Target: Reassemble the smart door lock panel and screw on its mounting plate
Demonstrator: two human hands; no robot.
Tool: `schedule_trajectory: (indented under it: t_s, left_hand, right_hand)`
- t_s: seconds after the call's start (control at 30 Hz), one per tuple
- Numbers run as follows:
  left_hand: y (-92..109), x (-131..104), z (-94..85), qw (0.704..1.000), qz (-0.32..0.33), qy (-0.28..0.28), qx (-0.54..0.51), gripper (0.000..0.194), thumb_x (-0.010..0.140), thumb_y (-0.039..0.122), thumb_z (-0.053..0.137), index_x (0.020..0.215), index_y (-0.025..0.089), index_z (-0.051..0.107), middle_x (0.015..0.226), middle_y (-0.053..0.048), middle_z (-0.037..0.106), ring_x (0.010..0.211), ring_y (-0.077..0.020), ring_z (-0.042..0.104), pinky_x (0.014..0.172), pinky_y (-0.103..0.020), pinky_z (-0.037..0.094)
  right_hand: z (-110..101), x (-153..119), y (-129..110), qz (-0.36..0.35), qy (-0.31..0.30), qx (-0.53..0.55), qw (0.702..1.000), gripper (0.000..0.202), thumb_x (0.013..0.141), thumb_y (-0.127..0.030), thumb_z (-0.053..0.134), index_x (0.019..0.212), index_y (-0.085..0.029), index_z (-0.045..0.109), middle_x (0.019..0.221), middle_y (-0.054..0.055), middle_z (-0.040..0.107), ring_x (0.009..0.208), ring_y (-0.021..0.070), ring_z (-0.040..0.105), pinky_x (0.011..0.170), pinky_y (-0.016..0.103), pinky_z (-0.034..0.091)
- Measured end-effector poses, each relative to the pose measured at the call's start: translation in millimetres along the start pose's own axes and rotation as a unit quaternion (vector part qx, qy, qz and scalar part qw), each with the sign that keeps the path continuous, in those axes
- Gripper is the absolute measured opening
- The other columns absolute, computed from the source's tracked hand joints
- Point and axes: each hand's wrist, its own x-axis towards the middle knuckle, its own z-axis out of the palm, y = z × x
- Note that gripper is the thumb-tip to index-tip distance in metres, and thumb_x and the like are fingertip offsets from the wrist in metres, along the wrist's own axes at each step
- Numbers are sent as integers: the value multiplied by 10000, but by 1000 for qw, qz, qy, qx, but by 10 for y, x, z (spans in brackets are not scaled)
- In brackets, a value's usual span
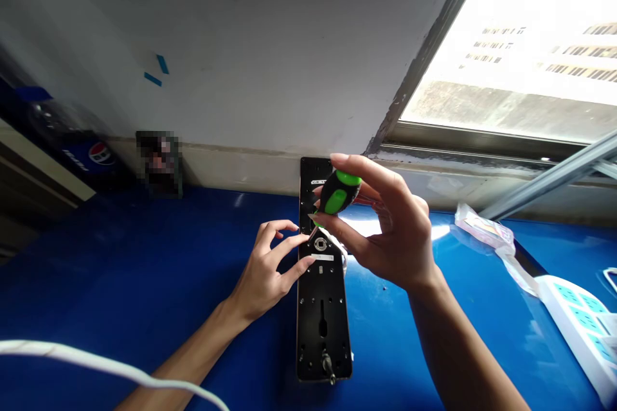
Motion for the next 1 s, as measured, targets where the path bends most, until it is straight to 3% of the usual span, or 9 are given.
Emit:
schedule_trajectory:
  t_s: [0.27, 0.8, 1.0]
  left_hand:
    - [-35, -39, 63, 1000, -24, -15, -5, 274, 976, 297, 717, 1247, 264, 698, 1321, -96, 546, 1258, -290, 567, 1079, -501, 556]
    - [-8, -64, 88, 998, -35, -19, -40, 257, 987, 271, 689, 1243, 257, 702, 1308, -97, 526, 1205, -261, 611, 1065, -477, 588]
    - [-5, -58, 94, 998, -45, -6, -44, 266, 982, 273, 701, 1247, 258, 706, 1302, -88, 538, 1190, -244, 621, 1063, -456, 588]
  right_hand:
    - [0, -51, 42, -35, -29, -2, 999, 736, 891, -95, 767, 1522, -354, 491, 1349, 13, 728, 1064, 213, 784, 874, 354, 707]
    - [-16, -92, 71, -30, -15, -68, 997, 687, 882, -207, 806, 1491, -360, 525, 1328, 4, 745, 1060, 220, 781, 823, 338, 716]
    - [-23, -69, 45, -40, -9, -32, 999, 711, 883, -162, 800, 1501, -358, 509, 1314, 7, 748, 996, 205, 796, 805, 340, 715]
